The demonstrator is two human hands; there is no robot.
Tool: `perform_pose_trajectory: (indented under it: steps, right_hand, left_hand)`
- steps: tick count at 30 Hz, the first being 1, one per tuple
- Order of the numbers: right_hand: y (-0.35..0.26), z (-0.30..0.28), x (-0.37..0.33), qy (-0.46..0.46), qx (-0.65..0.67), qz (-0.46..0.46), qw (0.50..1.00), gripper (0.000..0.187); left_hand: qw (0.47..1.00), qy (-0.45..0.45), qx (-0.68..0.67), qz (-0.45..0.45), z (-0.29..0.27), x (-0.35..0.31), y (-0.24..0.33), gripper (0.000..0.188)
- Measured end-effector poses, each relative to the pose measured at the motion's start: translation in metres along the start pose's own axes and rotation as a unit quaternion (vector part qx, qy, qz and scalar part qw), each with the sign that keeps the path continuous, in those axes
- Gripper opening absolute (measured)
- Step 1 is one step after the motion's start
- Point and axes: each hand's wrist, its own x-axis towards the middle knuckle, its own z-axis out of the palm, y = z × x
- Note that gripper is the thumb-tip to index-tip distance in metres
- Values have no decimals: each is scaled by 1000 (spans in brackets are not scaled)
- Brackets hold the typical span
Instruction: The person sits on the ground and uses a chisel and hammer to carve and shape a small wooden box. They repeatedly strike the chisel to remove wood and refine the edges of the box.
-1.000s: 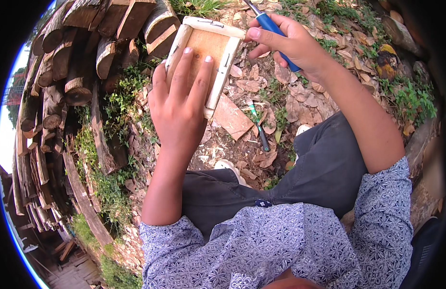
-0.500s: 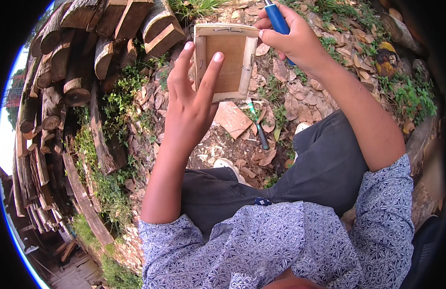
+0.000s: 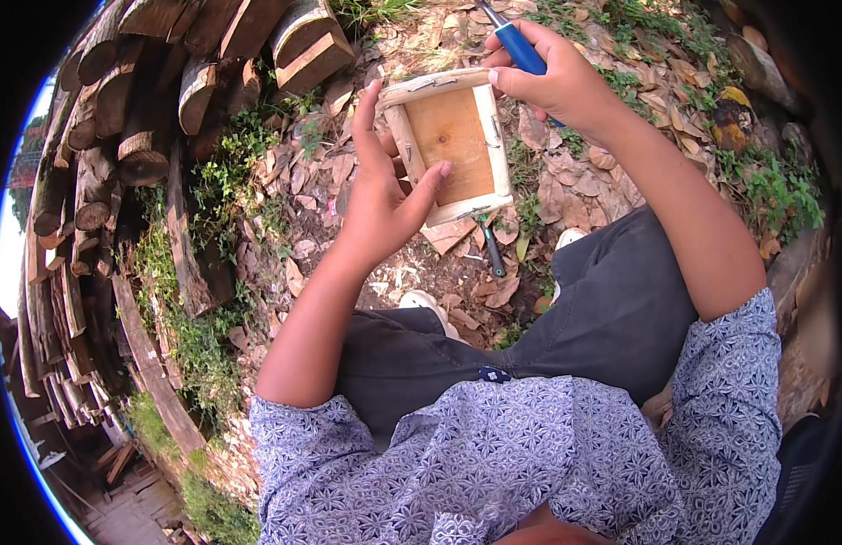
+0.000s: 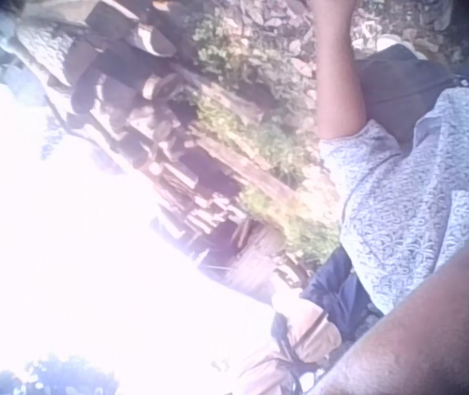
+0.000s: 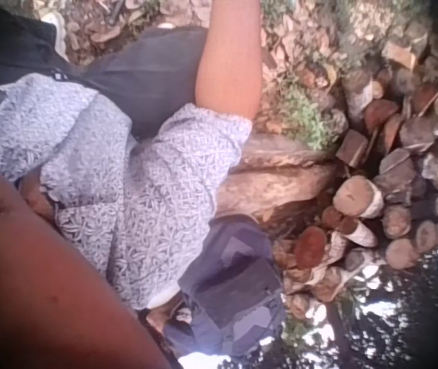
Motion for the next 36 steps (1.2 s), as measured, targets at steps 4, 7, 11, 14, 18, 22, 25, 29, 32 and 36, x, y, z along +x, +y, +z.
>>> perform_pose_trajectory:
  steps: [4,7,11,14,18,22,25,29,32,36]
  right_hand:
    - [-3,2,-2,-4,5,-9,1000,47]
    - [-9,6,-2,-7,10,-23,1000,47]
    - [-5,4,0,-25,20,-24,999,47]
    - [-12,8,-2,-25,34,-8,999,44]
    - [-13,9,-2,-17,44,13,999,42]
    - [-9,3,-1,-29,12,55,998,46]
    - [-7,3,-5,-46,-34,69,996,47]
    - [-7,11,-4,-56,-10,77,995,54]
    - [-14,26,-7,-54,39,89,994,63]
    - [-20,36,-10,-70,25,81,994,60]
  left_hand:
    - [998,28,57,18,-8,1,0,89]
    - [997,40,59,28,-12,-1,-1,87]
    - [998,44,51,9,-13,1,6,85]
    - [994,64,79,41,-16,2,4,84]
    - [990,128,35,55,-23,8,-10,86]
    - [978,177,-78,-76,-30,10,-1,86]
    - [973,188,-110,-76,-35,11,-9,81]
    - [974,183,-112,-72,-36,12,-11,80]
    - [983,151,-83,-55,-26,11,-5,81]
    - [995,47,-78,-40,-23,3,18,86]
